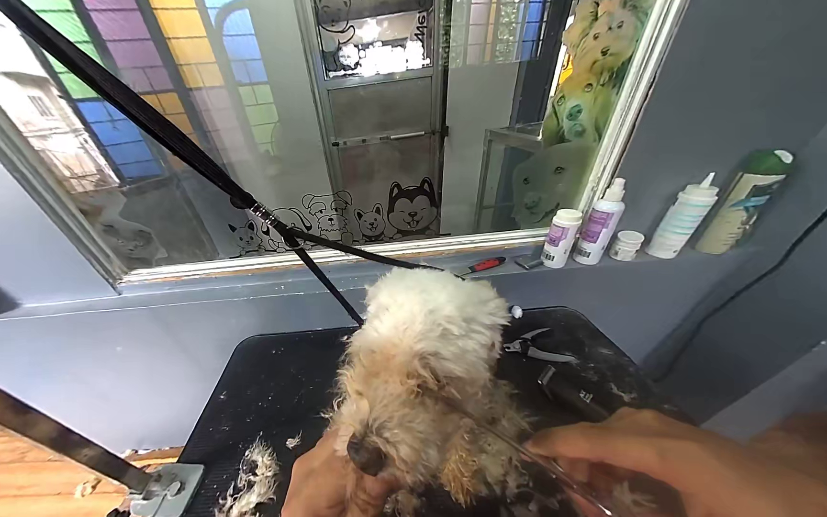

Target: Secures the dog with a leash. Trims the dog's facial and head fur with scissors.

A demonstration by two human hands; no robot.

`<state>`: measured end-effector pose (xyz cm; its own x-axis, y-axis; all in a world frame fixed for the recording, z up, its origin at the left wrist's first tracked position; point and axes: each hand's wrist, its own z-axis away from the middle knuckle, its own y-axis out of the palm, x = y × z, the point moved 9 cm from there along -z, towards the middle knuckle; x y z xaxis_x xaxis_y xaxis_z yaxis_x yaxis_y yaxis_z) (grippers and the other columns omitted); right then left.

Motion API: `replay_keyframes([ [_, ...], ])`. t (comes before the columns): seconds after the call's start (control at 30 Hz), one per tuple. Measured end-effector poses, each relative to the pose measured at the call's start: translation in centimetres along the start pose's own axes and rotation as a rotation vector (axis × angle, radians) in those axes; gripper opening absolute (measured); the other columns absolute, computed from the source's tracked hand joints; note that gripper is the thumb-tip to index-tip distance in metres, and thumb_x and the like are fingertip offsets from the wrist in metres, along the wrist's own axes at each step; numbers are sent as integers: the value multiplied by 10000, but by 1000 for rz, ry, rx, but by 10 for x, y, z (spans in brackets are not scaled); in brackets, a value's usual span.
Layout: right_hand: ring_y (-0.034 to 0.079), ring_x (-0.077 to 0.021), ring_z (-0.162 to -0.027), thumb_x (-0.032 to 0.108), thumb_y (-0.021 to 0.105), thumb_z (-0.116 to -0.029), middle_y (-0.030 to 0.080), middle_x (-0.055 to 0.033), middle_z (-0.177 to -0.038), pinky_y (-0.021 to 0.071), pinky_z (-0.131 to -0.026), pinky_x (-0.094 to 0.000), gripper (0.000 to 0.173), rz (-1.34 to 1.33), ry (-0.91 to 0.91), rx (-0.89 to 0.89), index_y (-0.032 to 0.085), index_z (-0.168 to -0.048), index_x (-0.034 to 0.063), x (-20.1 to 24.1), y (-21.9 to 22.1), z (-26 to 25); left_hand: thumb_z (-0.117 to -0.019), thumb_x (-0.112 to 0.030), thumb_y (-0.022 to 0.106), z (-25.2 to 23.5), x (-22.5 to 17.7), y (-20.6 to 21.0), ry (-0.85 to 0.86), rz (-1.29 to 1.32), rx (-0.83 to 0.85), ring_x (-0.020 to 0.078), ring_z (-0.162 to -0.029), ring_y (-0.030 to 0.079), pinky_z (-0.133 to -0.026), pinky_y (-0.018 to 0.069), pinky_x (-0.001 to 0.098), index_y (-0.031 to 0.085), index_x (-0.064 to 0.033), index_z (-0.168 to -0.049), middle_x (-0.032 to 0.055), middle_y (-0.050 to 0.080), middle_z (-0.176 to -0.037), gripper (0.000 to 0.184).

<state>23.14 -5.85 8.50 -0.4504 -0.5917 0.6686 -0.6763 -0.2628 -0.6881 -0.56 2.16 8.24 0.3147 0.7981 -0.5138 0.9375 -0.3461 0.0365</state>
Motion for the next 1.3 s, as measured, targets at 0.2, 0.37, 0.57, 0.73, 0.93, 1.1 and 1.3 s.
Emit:
replay_keyframes([
  [0.2, 681, -88, -797, 291, 676, -991, 697, -76, -927, 590, -699, -236, 452, -15, -71, -28, 587, -1400, 122, 8, -2, -5, -1059, -339, 567, 1, 0, 1, -12, -5, 1, -63, -998, 659, -892, 542, 154, 752, -264, -1045, -177, 727, -1070, 200],
  [0.37, 686, -95, -797, 300, 673, -996, 703, -80, -926, 592, -701, -239, 473, -8, -64, -46, 572, -1426, 133, 2, -2, -3, -1055, -335, 574, 1, -1, 1, -10, 0, 2, -71, -1008, 654, -902, 535, 149, 756, -272, -1036, -186, 727, -1066, 193],
  [0.57, 672, -76, -799, 281, 657, -997, 698, -66, -943, 585, -699, -215, 464, 2, -76, -47, 574, -1427, 128, 6, -2, -5, -1061, -342, 563, 2, -3, 6, -26, 32, 5, -63, -979, 660, -880, 540, 153, 759, -274, -1030, -178, 729, -1045, 209],
  [0.73, 672, -76, -829, 357, 702, -975, 687, -68, -961, 587, -719, -208, 506, -117, -99, -12, 587, -1400, 108, 6, 2, -7, -1053, -336, 579, 2, -3, 8, -29, 48, 11, -72, -987, 658, -887, 534, 144, 763, -279, -1042, -188, 731, -1046, 193],
  [0.93, 654, -73, -821, 471, 655, -975, 659, -62, -915, 572, -719, -209, 553, -133, -185, -24, 589, -1361, 80, 16, -2, -8, -1048, -332, 589, 5, 0, 9, -57, 72, 6, -50, -945, 675, -861, 559, 170, 766, -283, -1026, -171, 737, -1015, 185],
  [1.1, 641, -62, -812, 338, 678, -976, 659, -52, -924, 559, -705, -183, 495, -80, -169, -35, 576, -1394, 94, 10, -4, -7, -1049, -336, 586, 6, 1, 9, -64, 70, 3, -30, -924, 694, -831, 576, 173, 763, -275, -1033, -152, 746, -994, 188],
  [1.3, 669, -86, -838, 297, 693, -980, 683, -71, -957, 586, -742, -212, 492, -139, -168, -119, 568, -1408, 90, 5, 4, -5, -1041, -328, 601, 8, 3, 8, -65, 97, -11, -31, -922, 696, -832, 576, 172, 768, -275, -1021, -150, 751, -989, 176],
])
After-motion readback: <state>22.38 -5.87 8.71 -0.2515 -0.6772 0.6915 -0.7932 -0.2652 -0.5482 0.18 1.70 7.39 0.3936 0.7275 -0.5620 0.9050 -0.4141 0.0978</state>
